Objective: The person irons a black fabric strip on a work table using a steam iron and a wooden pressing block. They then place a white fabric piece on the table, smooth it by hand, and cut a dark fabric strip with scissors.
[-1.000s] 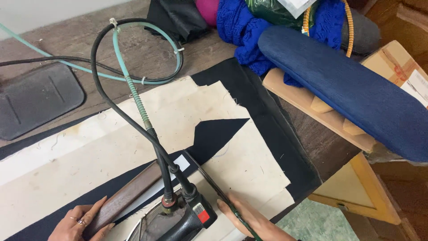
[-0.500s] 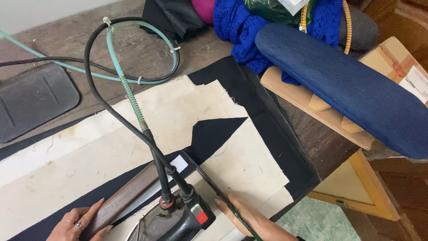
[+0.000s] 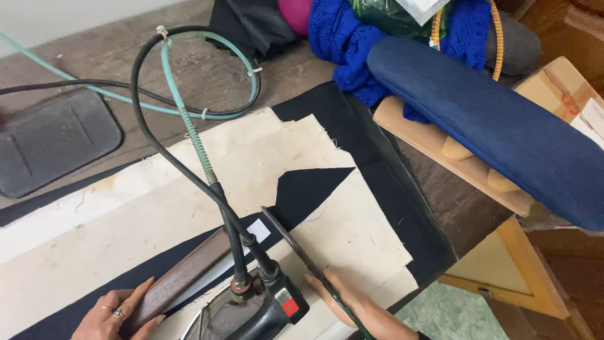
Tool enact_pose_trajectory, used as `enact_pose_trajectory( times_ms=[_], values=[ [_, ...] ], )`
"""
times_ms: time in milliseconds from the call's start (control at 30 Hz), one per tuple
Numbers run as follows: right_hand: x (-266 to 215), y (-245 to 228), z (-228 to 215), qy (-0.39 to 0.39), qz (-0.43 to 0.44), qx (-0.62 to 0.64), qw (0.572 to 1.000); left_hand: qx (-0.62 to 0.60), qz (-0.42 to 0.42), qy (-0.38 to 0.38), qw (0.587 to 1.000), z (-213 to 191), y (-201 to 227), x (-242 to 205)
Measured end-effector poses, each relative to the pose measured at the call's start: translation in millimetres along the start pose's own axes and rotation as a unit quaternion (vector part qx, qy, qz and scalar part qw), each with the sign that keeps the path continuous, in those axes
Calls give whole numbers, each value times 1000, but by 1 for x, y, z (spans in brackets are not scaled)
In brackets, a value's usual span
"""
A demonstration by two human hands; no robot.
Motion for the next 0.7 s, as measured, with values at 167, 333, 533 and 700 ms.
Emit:
enact_pose_trajectory(
  times_ms=[167, 333, 533, 700],
  values=[
    [58, 64, -48, 350, 140, 51, 925, -136, -34, -54, 989, -10, 16, 42],
    [71, 86, -74, 399, -69, 251, 879, -187, 133, -28, 973, -33, 103, 148],
    [88, 106, -75, 344, -184, 379, 839, -145, 309, -12, 940, 20, 161, 252],
    [72, 85, -76, 350, -186, 337, 854, -77, 330, -65, 939, 67, 187, 284]
  ],
)
Point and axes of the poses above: each hand's wrist, its own x-axis towards the middle knuckle, its own z-axis out of the palm, y = z × x, the point moved 4 cm from there along x, towards the middle knuckle, and after that the axes turned 7 degrees about z, right-handed, at the moved point
